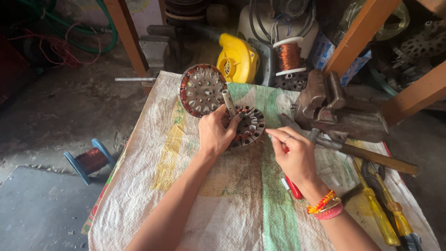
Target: The person winds copper wire around the slots of a motor stator, using pliers to cut and tuck the wire ends. They rotate the stator to access different slots and continue winding until the slots are filled.
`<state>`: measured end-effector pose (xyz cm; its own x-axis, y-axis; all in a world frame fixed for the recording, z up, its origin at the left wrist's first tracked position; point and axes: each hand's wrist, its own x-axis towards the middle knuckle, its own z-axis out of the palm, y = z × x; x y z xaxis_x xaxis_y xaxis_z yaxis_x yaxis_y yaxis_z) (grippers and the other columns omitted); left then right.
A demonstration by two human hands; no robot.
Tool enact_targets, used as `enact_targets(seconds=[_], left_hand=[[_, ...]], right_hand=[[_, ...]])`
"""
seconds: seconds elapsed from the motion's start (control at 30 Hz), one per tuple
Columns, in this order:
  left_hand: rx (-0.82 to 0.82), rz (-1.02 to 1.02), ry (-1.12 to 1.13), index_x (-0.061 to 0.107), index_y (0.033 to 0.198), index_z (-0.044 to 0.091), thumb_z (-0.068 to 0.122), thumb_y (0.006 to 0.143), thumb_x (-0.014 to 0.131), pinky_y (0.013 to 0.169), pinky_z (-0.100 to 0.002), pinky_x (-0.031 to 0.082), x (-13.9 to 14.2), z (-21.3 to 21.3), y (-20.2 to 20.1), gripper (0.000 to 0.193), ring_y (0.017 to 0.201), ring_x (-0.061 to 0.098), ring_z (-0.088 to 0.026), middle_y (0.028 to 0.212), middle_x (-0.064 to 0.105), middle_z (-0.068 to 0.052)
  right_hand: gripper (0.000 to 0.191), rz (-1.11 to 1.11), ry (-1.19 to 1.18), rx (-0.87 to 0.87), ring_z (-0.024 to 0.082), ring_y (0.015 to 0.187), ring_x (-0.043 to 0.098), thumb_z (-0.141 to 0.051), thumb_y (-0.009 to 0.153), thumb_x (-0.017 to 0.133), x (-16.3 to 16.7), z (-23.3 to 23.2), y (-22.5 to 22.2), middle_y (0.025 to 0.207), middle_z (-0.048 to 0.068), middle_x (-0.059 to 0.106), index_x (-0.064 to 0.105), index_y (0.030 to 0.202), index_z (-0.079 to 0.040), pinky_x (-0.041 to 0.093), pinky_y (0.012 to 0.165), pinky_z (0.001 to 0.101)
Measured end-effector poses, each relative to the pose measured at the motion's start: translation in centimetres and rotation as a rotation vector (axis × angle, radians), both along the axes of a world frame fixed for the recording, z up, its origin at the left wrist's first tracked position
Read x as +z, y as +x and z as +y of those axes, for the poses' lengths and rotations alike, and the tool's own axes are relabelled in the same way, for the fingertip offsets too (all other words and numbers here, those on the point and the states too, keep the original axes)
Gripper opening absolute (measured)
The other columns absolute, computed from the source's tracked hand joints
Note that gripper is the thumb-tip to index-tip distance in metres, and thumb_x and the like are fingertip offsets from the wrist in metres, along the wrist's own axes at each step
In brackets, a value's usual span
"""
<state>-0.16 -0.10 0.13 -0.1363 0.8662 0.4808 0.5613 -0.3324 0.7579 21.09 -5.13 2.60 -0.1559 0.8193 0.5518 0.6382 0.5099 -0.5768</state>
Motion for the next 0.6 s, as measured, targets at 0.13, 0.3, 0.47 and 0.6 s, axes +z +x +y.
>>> enact_targets(seconds=[0.13,0.3,0.47,0.6], left_hand=[[0.003,0.003,-0.009,0.074,0.097,0.008,0.017,0.086,0.073,0.056,-0.033,0.056,0.34,-0.11,0.07,0.014,0.055,0.072,-0.018,0.077,0.078,-0.011],[0.013,0.003,-0.007,0.073,0.095,0.006,0.016,0.085,0.074,0.057,-0.035,0.055,0.69,-0.58,0.14,0.014,0.054,0.071,-0.021,0.075,0.078,-0.013],[-0.010,-0.012,0.064,0.073,0.096,0.006,0.016,0.085,0.073,0.058,-0.033,0.056,0.42,-0.41,0.06,0.015,0.057,0.072,-0.019,0.076,0.078,-0.012],[0.008,0.014,-0.030,0.075,0.097,0.009,0.017,0.087,0.073,0.052,-0.033,0.051,-0.10,0.13,-0.05,0.014,0.047,0.065,-0.017,0.074,0.078,-0.010]], right_hand=[[0.012,-0.061,0.002,0.049,0.018,0.061,0.066,-0.007,0.090,0.070,-0.35,0.43,0.45,0.089,0.005,0.075,0.077,0.099,-0.004,0.051,0.056,0.0307],[0.007,-0.241,0.045,0.157,0.021,0.065,0.066,-0.012,0.079,0.078,-0.54,0.14,0.17,0.075,0.006,0.067,0.077,0.084,-0.008,0.051,0.057,0.0332],[0.006,-0.172,0.155,0.271,0.020,0.065,0.064,-0.010,0.081,0.078,-0.13,-0.14,0.29,0.071,0.005,0.063,0.076,0.086,-0.008,0.051,0.058,0.0335],[0.004,-0.062,0.308,0.283,0.018,0.073,0.065,-0.006,0.088,0.073,0.27,-0.25,0.41,0.080,0.003,0.067,0.074,0.092,-0.007,0.051,0.063,0.0312]])
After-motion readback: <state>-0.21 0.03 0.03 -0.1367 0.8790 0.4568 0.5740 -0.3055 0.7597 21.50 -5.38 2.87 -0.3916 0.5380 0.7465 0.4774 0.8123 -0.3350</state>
